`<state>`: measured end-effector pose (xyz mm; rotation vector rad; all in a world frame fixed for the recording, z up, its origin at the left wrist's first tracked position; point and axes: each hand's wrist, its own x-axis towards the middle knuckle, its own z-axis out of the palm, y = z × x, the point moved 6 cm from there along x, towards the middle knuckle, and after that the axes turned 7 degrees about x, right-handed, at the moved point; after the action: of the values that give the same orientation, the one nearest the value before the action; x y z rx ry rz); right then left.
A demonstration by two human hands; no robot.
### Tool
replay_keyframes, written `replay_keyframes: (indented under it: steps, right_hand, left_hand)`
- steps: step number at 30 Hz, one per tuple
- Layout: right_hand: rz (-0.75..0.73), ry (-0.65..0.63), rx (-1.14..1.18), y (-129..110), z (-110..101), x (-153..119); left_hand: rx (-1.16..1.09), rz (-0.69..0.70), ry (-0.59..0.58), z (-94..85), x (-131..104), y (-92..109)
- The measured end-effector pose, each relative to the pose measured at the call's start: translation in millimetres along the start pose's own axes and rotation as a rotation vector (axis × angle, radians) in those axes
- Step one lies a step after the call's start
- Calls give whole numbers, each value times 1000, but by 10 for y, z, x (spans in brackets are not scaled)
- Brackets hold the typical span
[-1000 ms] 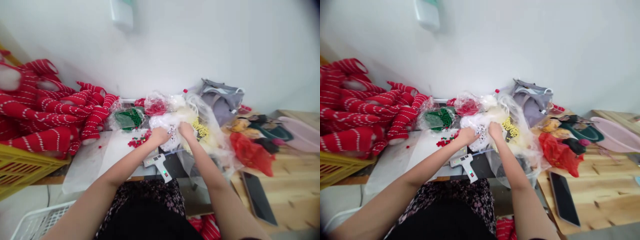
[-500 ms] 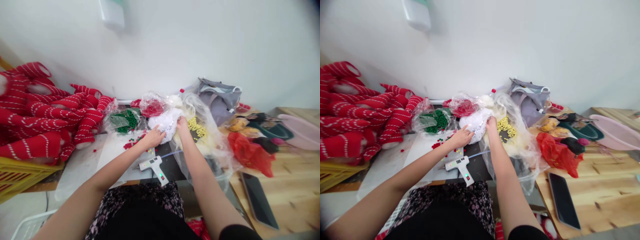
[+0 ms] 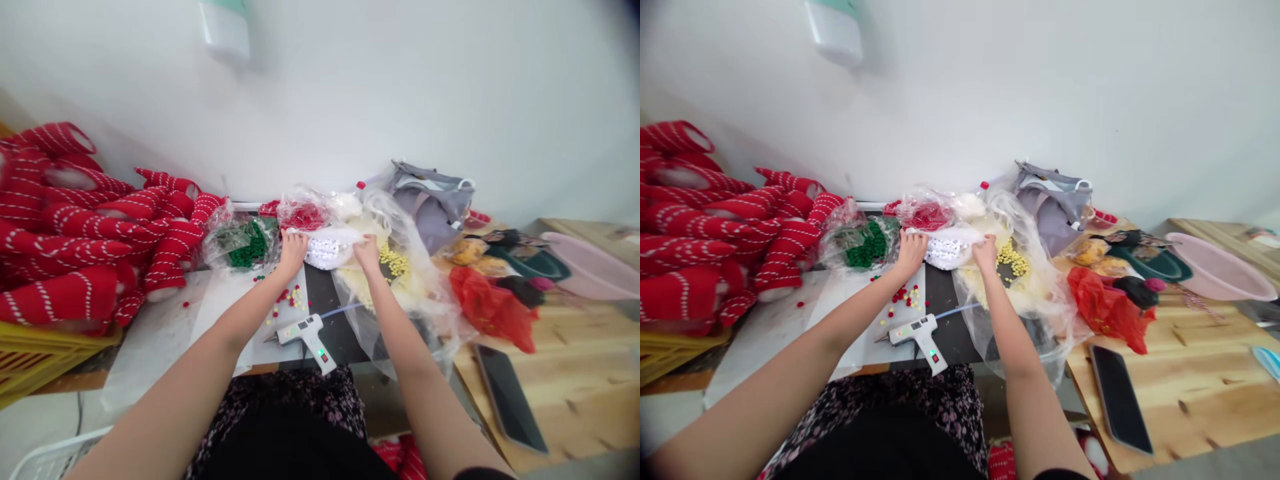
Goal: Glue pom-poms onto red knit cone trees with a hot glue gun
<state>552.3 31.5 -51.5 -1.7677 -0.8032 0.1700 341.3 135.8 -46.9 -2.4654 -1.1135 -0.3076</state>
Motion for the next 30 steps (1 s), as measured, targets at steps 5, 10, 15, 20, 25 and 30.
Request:
replay_keyframes:
  steps: [5, 10, 15, 20, 25, 30]
  right_hand:
    - [-182, -283, -295, -308, 279, -540]
    - [-215, -525, -533, -320, 622, -671]
    - [-252, -571, -669, -328, 727, -578]
    - [-373, -680, -650, -353, 590, -807]
    - [-511, -534, -432, -383, 63, -1185]
    - [-413, -811, -233, -496, -69, -1720]
  left_hand:
    - [-58, -59, -37, 83, 56, -118]
    - [-97, -80, -92, 63, 100, -225]
    - [-122, 41, -131, -132, -162, -107]
    - [-315, 145, 175, -787, -1060, -342]
    - [-96, -612, 351, -1352, -2182, -1858]
    - [-260, -948, 49, -1713, -2833, -2474]
